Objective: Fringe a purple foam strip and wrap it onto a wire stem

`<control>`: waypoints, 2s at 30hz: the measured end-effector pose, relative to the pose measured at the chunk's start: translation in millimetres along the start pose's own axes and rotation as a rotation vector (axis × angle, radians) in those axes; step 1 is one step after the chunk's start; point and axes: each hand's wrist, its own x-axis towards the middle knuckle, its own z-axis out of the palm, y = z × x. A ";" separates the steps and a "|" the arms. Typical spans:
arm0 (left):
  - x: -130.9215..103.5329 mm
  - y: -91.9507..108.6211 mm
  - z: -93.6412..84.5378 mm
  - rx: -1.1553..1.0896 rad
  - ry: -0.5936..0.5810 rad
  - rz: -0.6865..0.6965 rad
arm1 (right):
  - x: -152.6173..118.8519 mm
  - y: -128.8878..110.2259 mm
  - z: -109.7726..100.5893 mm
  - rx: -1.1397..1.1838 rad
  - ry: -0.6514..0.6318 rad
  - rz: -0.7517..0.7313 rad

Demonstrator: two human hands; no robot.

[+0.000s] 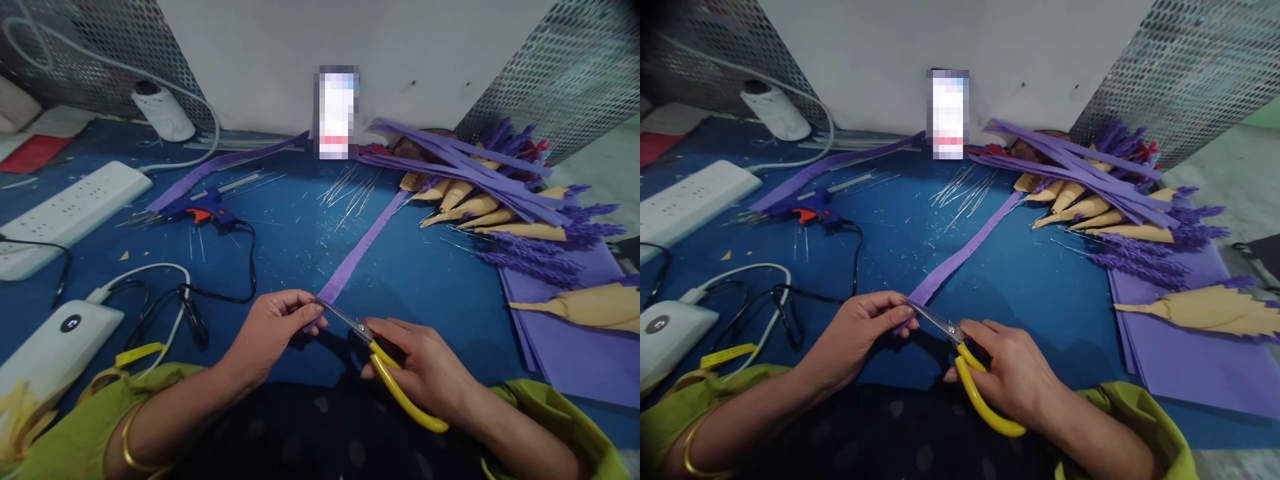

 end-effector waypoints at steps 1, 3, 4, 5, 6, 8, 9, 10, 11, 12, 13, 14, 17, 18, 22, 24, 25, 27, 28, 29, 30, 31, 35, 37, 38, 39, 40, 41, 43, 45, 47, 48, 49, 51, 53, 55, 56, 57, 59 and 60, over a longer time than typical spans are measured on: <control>0.0 -0.2 -0.2 0.002 -0.003 -0.002 | 0.1 0.5 0.3 -0.004 0.006 -0.005; 0.1 -0.6 -0.4 -0.008 -0.006 -0.008 | 0.2 1.5 0.7 -0.015 0.015 -0.010; 0.1 -0.8 -0.4 -0.018 -0.007 -0.013 | 0.3 1.9 0.9 -0.021 0.019 -0.013; 0.2 -1.0 -0.3 -0.030 -0.008 -0.017 | 0.5 2.2 1.0 -0.026 0.023 -0.013; 0.2 -1.1 -0.3 -0.040 -0.010 -0.020 | 0.6 2.5 1.1 -0.030 0.027 -0.012; 0.2 -1.2 -0.4 -0.045 -0.010 -0.019 | 0.8 2.6 1.2 -0.029 0.032 -0.005; 0.2 -1.2 -0.5 -0.039 -0.009 -0.018 | 0.9 2.6 1.3 -0.024 0.031 0.000; 0.2 -1.2 -0.6 -0.031 -0.005 -0.015 | 1.0 2.5 1.4 -0.019 0.029 0.007; 0.1 -1.3 -0.8 -0.021 -0.002 -0.012 | 1.1 2.5 1.5 -0.014 0.027 0.013; 0.1 -1.4 -0.9 -0.013 0.001 -0.010 | 1.1 2.5 1.6 -0.009 0.025 0.018; 0.1 -1.4 -1.0 -0.008 0.001 -0.008 | 1.0 2.4 1.8 -0.004 0.026 0.022; 0.2 -1.5 -0.9 -0.007 0.001 -0.007 | 0.9 2.4 1.9 0.000 0.028 0.027; 0.7 -1.6 -0.6 -0.019 0.011 -0.004 | 0.1 2.3 1.9 0.013 0.022 0.062; 0.9 -1.8 -0.5 -0.027 0.017 -0.001 | -0.2 2.1 1.8 0.015 0.015 0.077; 1.1 -2.5 -0.5 -0.037 0.029 0.008 | -0.5 1.4 1.4 -0.003 0.004 0.111; 1.1 -2.6 -0.3 -0.030 0.029 0.005 | 0.0 1.4 1.3 -0.015 0.016 0.101; 1.1 -2.5 -0.1 -0.026 0.028 0.004 | 0.3 1.5 1.3 -0.018 0.025 0.089; 1.0 -2.1 0.4 -0.019 0.021 0.002 | 0.7 2.3 1.3 -0.019 0.044 0.060; 0.9 -1.8 0.6 -0.020 0.016 -0.002 | 0.8 2.8 1.2 -0.018 0.052 0.049; 0.8 -1.7 0.7 -0.025 0.013 -0.005 | 0.8 3.3 1.2 -0.016 0.056 0.042; 0.7 -1.7 0.6 -0.030 0.008 -0.009 | 0.8 3.8 1.1 -0.013 0.057 0.039; 0.6 -1.7 0.5 -0.034 0.006 -0.013 | 0.8 4.2 1.1 -0.009 0.055 0.038; 0.3 -2.5 -0.9 -0.006 -0.010 -0.030 | 0.4 4.4 1.4 -0.008 0.053 0.040; 0.1 -2.5 -1.2 0.007 -0.012 -0.025 | 0.2 3.9 1.6 -0.026 0.054 0.054; 0.1 -2.4 -1.1 0.006 -0.010 -0.020 | 0.0 3.6 1.7 -0.039 0.051 0.062; 0.1 -2.3 -0.9 0.000 -0.003 -0.014 | -0.1 3.3 1.7 -0.053 0.050 0.069; 0.1 -2.1 -0.6 -0.007 0.006 -0.009 | -0.1 3.2 1.5 -0.068 0.050 0.074; 0.1 -1.9 -0.2 -0.015 0.015 -0.003 | -0.1 3.1 1.3 -0.081 0.050 0.076; 0.0 -1.5 0.6 -0.029 0.033 0.005 | -0.1 3.0 0.5 -0.096 0.053 0.067; -0.2 -0.9 1.0 -0.041 0.044 0.003 | 0.0 3.1 -0.3 -0.095 0.053 0.057; -0.5 -0.4 1.0 -0.051 0.050 0.003 | -0.1 3.2 -0.6 -0.092 0.049 0.052; -0.6 -0.3 0.8 -0.056 0.053 0.006 | -0.3 3.3 -0.5 -0.091 0.045 0.049; -0.6 -0.2 0.6 -0.060 0.055 0.010 | -0.5 3.5 -0.1 -0.090 0.043 0.045; -0.7 -0.3 0.3 -0.065 0.056 0.010 | -1.1 4.0 0.8 -0.085 0.048 0.036; -0.6 -0.6 0.2 -0.059 0.050 0.004 | -1.5 4.6 1.7 -0.075 0.056 0.036; -0.7 -1.0 0.3 -0.047 0.043 0.000 | -1.6 4.9 1.9 -0.067 0.059 0.046; -0.7 -1.1 0.5 -0.043 0.040 0.002 | -1.5 4.8 1.8 -0.065 0.056 0.051; -0.8 -1.0 0.7 -0.040 0.036 0.005 | -1.4 4.6 1.6 -0.063 0.052 0.056; -1.0 -0.4 1.4 -0.043 0.025 0.008 | -0.9 3.8 1.2 -0.056 0.042 0.064; -1.1 0.0 1.8 -0.046 0.020 0.010 | -0.8 3.3 0.9 -0.050 0.038 0.068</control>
